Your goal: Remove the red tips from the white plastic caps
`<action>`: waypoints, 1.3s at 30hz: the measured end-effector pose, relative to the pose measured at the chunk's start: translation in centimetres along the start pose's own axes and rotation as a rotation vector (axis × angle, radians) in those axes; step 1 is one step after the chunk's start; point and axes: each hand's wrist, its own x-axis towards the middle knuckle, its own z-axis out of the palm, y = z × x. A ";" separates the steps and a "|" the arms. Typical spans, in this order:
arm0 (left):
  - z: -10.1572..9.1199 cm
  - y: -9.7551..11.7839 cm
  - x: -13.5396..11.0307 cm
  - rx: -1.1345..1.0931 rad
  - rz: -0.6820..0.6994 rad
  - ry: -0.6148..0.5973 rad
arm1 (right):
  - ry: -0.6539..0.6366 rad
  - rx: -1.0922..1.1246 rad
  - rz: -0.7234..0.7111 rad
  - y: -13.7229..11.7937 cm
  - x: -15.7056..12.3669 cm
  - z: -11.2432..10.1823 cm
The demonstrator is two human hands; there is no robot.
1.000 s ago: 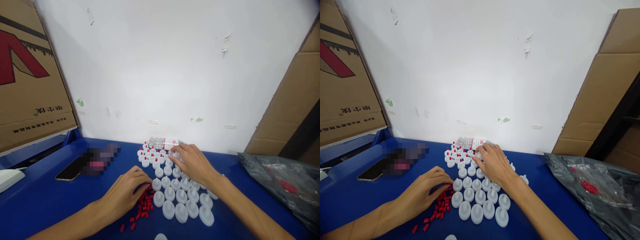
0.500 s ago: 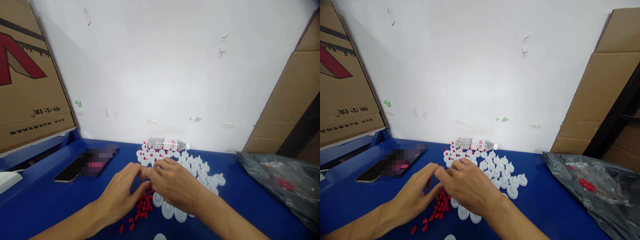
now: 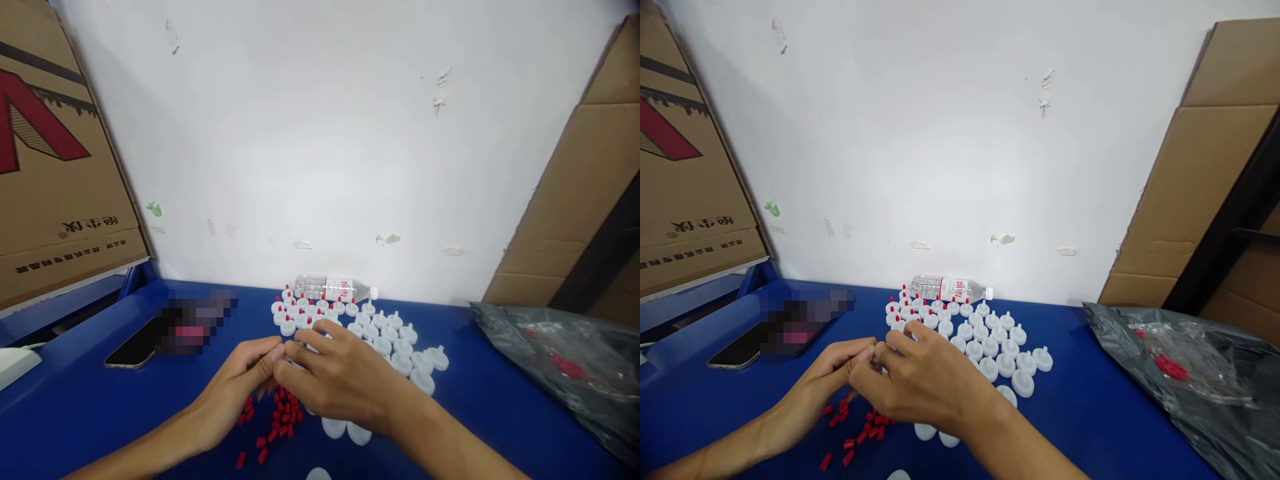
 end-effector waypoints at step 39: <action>-0.3 -1.5 1.1 0.415 0.037 0.141 | -0.501 0.094 0.765 7.7 -7.2 0.7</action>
